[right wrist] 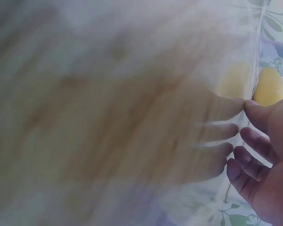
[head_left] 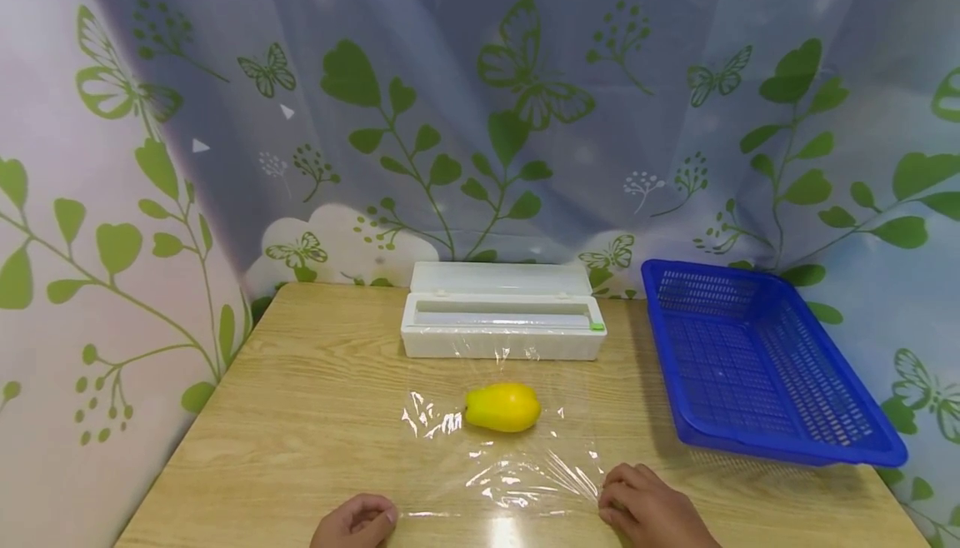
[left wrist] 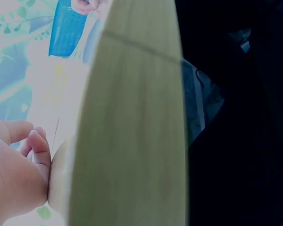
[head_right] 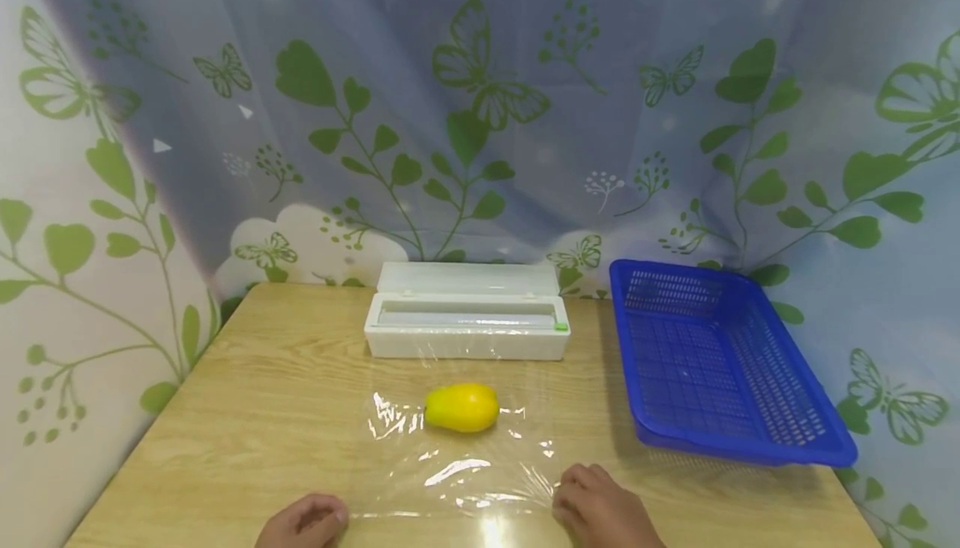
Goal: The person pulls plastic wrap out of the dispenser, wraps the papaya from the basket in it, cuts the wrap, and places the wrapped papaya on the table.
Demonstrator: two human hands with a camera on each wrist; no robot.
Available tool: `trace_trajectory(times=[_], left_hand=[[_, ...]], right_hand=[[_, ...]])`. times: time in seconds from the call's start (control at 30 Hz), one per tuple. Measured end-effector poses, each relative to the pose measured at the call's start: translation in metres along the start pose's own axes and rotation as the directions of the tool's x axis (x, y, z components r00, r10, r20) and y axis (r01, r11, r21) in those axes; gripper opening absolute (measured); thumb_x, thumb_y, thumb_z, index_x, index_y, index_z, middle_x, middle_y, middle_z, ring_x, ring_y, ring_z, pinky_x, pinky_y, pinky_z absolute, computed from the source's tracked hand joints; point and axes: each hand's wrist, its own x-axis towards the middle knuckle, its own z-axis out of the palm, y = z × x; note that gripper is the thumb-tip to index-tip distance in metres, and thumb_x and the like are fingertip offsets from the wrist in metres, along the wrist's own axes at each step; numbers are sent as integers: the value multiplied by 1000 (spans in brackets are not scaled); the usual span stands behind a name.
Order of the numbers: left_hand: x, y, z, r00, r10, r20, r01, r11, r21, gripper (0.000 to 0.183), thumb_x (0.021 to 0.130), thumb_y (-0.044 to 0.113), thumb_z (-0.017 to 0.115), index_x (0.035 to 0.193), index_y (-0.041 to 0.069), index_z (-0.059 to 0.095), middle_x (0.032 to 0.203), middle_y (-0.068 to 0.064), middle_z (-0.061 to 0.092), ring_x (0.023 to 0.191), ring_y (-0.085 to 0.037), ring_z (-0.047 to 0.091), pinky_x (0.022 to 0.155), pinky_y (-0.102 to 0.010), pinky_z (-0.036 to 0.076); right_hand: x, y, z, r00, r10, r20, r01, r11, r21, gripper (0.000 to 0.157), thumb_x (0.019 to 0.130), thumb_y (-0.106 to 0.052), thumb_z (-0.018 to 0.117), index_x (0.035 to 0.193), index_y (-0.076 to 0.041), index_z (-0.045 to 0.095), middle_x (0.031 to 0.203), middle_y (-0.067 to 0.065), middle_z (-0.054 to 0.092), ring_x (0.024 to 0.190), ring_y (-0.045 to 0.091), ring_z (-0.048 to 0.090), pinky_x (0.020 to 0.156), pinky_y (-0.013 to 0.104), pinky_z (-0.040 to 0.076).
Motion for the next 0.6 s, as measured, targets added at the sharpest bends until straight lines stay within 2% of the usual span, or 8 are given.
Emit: trace_trajectory(times=[0.07, 0.23, 0.47, 0.6], left_hand=[[0, 0, 0, 1000, -10, -6, 10, 1000, -5, 31, 89, 27, 73, 106, 0, 70, 77, 0, 65, 72, -15, 62, 63, -30, 54], [-1, 2, 1, 999, -26, -29, 26, 999, -21, 30, 87, 26, 75, 103, 1, 71, 73, -1, 62, 70, -16, 60, 61, -30, 54], [-4, 18, -1, 999, -3, -54, 4, 1000, 12, 28, 90, 26, 74, 102, 1, 70, 83, 0, 70, 74, -16, 61, 65, -29, 55], [-1, 27, -1, 998, 38, -57, -38, 999, 11, 25, 92, 22, 71, 101, 0, 69, 85, -2, 71, 73, -17, 60, 64, -27, 53]], right_hand=[[2, -1, -2, 1000, 19, 24, -19, 1000, 11, 21, 89, -23, 76, 87, -38, 61, 97, -26, 53, 85, -6, 46, 57, 18, 43], [5, -6, -9, 998, 59, 16, -60, 997, 49, 18, 93, -22, 72, 90, -35, 60, 90, -27, 51, 83, -8, 45, 60, 21, 45], [14, -8, -15, 999, 3, -46, 0, 999, 53, 22, 90, -13, 74, 93, -30, 60, 90, -24, 54, 81, -8, 48, 63, 20, 47], [21, -9, -21, 995, -16, -94, 21, 998, 51, 19, 89, -12, 75, 93, -25, 62, 90, -21, 59, 81, -7, 50, 63, 20, 48]])
